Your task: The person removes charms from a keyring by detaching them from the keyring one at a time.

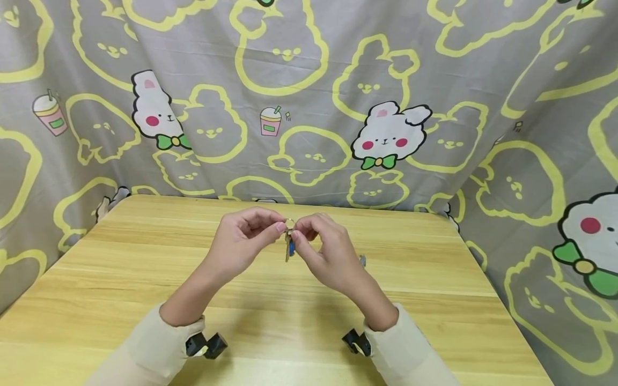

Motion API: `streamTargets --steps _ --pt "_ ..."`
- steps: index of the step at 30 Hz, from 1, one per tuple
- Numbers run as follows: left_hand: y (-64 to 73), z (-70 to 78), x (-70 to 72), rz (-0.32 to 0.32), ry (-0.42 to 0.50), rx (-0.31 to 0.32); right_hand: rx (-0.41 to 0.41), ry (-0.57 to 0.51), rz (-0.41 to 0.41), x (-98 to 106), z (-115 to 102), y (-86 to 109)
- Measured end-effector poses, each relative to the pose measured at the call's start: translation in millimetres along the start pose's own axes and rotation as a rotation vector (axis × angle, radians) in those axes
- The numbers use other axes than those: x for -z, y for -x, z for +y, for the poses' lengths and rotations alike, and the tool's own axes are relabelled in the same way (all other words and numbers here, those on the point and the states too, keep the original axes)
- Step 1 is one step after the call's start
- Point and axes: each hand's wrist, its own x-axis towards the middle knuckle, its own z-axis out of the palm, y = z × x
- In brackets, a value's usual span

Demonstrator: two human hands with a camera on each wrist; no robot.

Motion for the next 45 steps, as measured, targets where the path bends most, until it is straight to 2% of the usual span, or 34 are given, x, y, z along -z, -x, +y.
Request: streamTargets --steps 10,13,20,26,41,45 --pt "1.1 1.9 -1.3 0.016 0.048 0.024 0.014 -0.016 0.038 -1.6 -0.2 0.6" --pt "1.4 2.1 -1.5 0.025 0.059 0.026 0.006 -0.066 0.048 -3.7 -1.1 0.6" --pt "1.0 1.2 -2.8 0.036 0.069 0.03 -0.026 -0.257 0.045 -8.4 -4.0 0.5" --pt "1.3 0.9 -3.3 0.038 0.052 0.008 -0.104 -0.352 0.044 -8.2 -5.5 1.0" --pt "0.9 0.4 -3.5 0.053 -0.078 -0.092 -0.207 -0.281 -0.032 -0.9 -9.6 -0.7" --pt "0.0 -1.2 -4.0 0.053 -0.116 -0.136 -0.236 -0.277 -0.067 2.4 -11.1 -1.1"
